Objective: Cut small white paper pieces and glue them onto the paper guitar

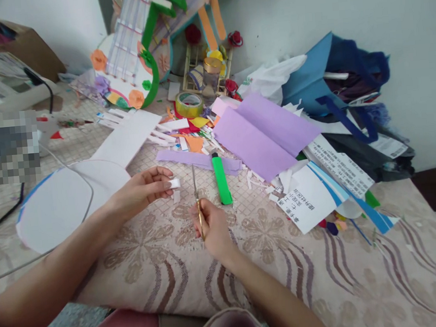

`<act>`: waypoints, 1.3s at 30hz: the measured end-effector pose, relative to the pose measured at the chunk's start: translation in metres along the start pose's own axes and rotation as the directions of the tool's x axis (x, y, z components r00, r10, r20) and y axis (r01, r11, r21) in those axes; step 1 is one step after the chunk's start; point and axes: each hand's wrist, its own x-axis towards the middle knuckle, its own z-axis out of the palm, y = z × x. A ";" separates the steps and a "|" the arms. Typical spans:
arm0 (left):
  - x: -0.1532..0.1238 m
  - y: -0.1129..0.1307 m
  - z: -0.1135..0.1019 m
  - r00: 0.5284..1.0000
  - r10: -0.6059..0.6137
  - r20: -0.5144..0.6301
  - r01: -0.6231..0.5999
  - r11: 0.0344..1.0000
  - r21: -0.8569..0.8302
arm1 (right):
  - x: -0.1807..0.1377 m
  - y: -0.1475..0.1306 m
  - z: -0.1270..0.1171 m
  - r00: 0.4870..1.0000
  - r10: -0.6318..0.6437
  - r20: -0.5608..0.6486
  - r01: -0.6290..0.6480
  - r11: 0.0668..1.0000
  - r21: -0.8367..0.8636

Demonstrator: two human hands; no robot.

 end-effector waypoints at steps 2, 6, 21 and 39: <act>-0.002 0.001 -0.001 0.999 0.033 0.008 -0.033 0.997 0.074 | 0.003 -0.006 -0.010 0.995 -0.075 -0.067 0.073 0.997 -0.035; -0.006 0.000 -0.002 0.997 0.045 0.057 -0.057 0.972 0.229 | 0.030 -0.027 -0.043 0.949 -0.272 -0.160 0.212 0.925 -0.316; -0.006 -0.014 -0.004 0.991 0.107 0.081 -0.127 0.946 0.298 | 0.210 -0.095 -0.052 0.932 -0.358 -0.049 0.014 0.172 -0.985; 0.000 0.003 -0.022 0.927 0.355 -0.120 -0.286 0.877 0.386 | 0.082 -0.054 -0.145 0.919 -0.355 -0.169 -0.112 0.175 -0.978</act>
